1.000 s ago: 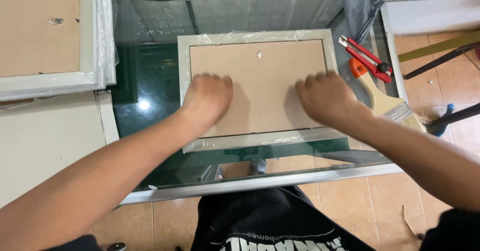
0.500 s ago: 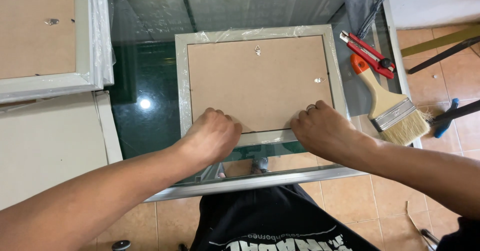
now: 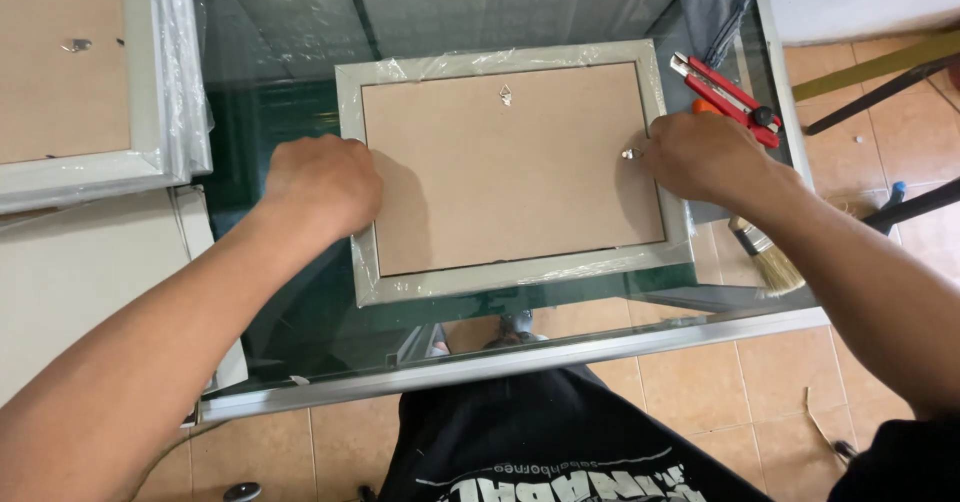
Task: Assembling a picture frame by cleaning the glass, inserting the artwork, and securing the backing board.
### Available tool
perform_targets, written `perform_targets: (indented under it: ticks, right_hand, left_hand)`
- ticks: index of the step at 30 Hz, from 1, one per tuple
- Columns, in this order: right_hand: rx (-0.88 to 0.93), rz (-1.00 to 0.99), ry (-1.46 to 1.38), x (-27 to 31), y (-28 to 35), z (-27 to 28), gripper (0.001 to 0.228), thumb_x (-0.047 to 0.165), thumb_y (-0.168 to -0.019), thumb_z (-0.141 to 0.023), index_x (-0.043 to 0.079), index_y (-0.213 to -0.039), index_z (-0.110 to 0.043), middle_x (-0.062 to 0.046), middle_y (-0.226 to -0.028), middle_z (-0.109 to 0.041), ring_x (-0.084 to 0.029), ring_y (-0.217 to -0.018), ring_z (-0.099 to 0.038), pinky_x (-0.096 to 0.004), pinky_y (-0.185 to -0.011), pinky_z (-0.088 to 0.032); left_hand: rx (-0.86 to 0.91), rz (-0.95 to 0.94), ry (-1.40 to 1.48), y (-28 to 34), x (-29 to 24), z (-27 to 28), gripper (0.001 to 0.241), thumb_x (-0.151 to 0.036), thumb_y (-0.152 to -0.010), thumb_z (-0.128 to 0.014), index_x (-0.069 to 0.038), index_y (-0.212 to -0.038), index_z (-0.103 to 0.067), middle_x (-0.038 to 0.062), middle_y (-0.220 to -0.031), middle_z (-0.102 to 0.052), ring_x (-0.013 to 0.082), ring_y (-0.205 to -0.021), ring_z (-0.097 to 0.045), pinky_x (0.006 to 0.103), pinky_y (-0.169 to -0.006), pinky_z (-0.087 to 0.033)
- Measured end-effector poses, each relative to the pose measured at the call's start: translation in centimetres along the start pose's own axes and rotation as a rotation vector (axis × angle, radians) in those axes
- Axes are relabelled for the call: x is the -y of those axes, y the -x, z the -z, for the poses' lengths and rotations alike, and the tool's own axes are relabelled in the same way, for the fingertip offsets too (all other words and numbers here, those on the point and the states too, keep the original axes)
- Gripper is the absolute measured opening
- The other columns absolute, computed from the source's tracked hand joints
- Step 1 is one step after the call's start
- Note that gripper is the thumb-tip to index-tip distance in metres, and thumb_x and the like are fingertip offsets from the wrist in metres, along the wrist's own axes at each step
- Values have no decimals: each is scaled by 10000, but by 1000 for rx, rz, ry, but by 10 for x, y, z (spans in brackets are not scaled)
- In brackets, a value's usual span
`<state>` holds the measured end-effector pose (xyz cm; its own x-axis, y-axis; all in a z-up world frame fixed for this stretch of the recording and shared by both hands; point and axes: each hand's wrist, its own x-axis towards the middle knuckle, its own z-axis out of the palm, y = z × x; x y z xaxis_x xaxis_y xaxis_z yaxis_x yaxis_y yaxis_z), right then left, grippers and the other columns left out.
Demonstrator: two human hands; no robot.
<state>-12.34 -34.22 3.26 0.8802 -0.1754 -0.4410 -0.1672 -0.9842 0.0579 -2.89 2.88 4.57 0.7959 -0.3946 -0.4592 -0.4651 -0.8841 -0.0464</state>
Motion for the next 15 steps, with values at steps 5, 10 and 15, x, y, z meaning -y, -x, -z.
perform_targets:
  ticks: [5,10,15]
  right_hand:
    - [58,-116,118,17,-15,4,399,286,-957,-549,-25,-1088,-761,-277,-1125,-732,-452,-1051,-709,-528,-901,-561]
    - [70,-163,234,39,-6,15,344,183,-859,-651,1,-1120,-781,-277,-1165,-764,-420,-1097,-745,-473,-918,-601]
    - [-108,-215,-235,-7,15,-3,729,561,-893,-758,-76,-1210,-604,-321,-1103,-695,-468,-1066,-662,-525,-905,-490]
  left_hand:
    - [32,31,-6,-16,-7,-4,273,-123,-896,-588,-60,-1076,-784,200,-1152,-741,354,-1083,-717,439,-886,-575]
    - [43,38,-56,-24,-13,-13,286,-121,-927,-575,-59,-1105,-789,196,-1182,-748,345,-1100,-727,430,-881,-596]
    - [-68,175,280,-7,23,-13,545,-388,-919,-672,62,-1224,-653,253,-1250,-671,398,-1123,-675,456,-908,-552]
